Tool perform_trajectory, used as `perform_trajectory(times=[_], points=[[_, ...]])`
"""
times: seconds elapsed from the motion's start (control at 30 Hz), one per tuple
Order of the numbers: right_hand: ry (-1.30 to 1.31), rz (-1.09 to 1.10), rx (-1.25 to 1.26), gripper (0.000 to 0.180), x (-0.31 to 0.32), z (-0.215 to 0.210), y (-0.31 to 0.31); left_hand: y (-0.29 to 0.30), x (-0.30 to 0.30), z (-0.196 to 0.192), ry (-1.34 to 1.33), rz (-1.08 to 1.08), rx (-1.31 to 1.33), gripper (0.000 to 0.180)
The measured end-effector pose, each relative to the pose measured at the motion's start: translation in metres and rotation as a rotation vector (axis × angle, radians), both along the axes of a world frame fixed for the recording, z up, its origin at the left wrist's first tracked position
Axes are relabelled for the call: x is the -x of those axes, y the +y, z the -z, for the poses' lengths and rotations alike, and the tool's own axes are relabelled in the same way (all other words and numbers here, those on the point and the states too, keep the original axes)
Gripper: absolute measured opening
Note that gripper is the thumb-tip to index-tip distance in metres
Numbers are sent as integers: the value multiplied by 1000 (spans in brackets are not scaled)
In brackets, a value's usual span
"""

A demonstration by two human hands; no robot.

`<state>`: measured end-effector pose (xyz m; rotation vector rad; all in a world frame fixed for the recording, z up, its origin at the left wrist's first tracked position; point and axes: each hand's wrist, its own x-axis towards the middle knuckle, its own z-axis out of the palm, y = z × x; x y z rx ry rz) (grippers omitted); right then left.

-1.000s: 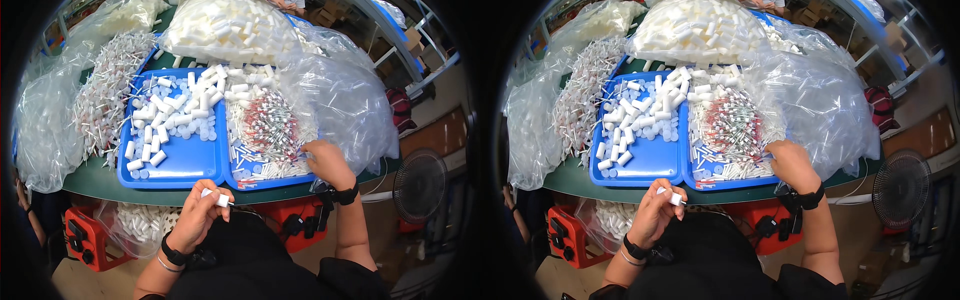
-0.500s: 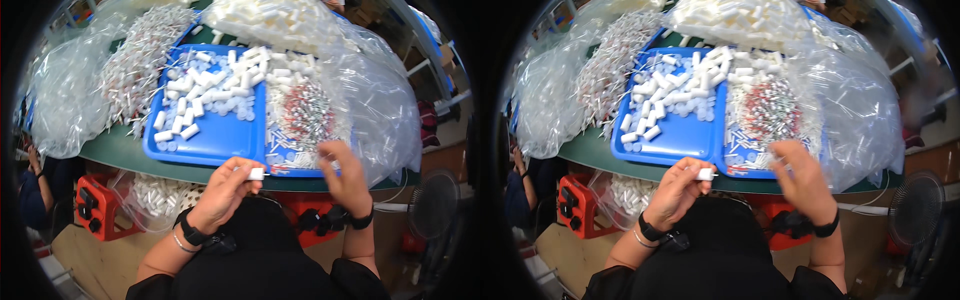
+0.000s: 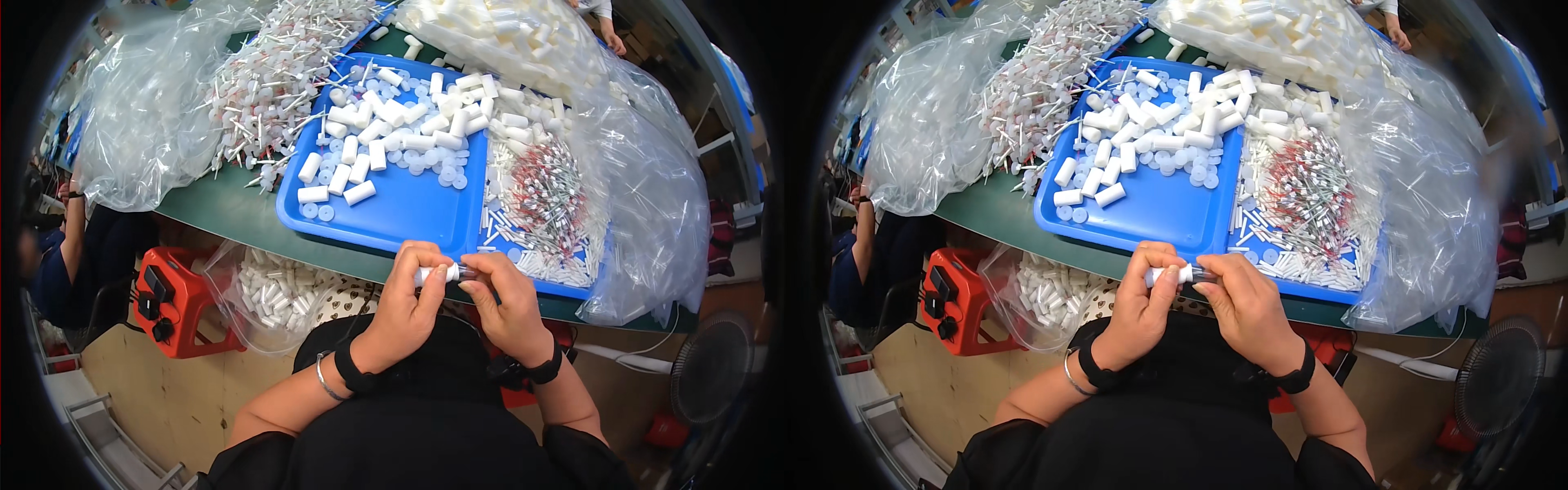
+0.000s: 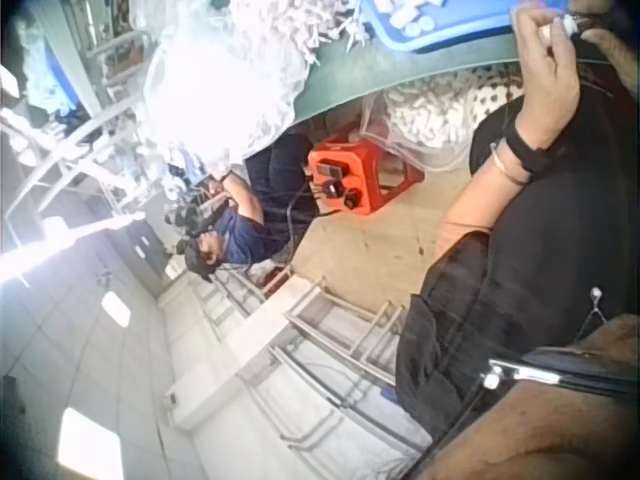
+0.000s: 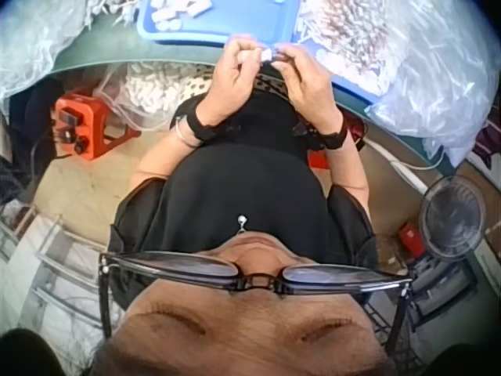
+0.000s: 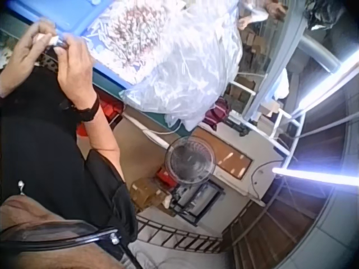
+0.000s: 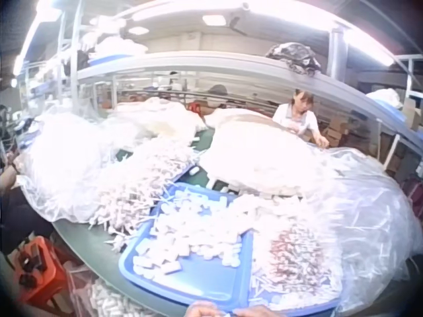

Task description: The person assembles cotton swabs by inserting a thin stick into a white cylindrical foam piece. They pick up the components from a blue tray, insert the stick into the foam, and place the finished swab into a pile on the table. The process is repeated continuously throughout the video.

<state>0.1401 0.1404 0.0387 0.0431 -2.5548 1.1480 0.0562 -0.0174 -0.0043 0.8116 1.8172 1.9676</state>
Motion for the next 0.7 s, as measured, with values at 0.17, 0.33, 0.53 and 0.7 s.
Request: perform_trajectory(times=[0.17,0.33,0.53,0.7], points=[[75,-182,-105,31,5,4,-2,-1,2,-4,-90,295,-156,44],[-51,-108,20,26,7,16,-13,0,4,-1,-457,384,-281,54],[102,-6,-86,29,23,15,-26,-1,19,-9,-950,394,-506,56],[152,-89,-310,34,21,20,-15,-6,16,-3,-1101,441,-578,52]])
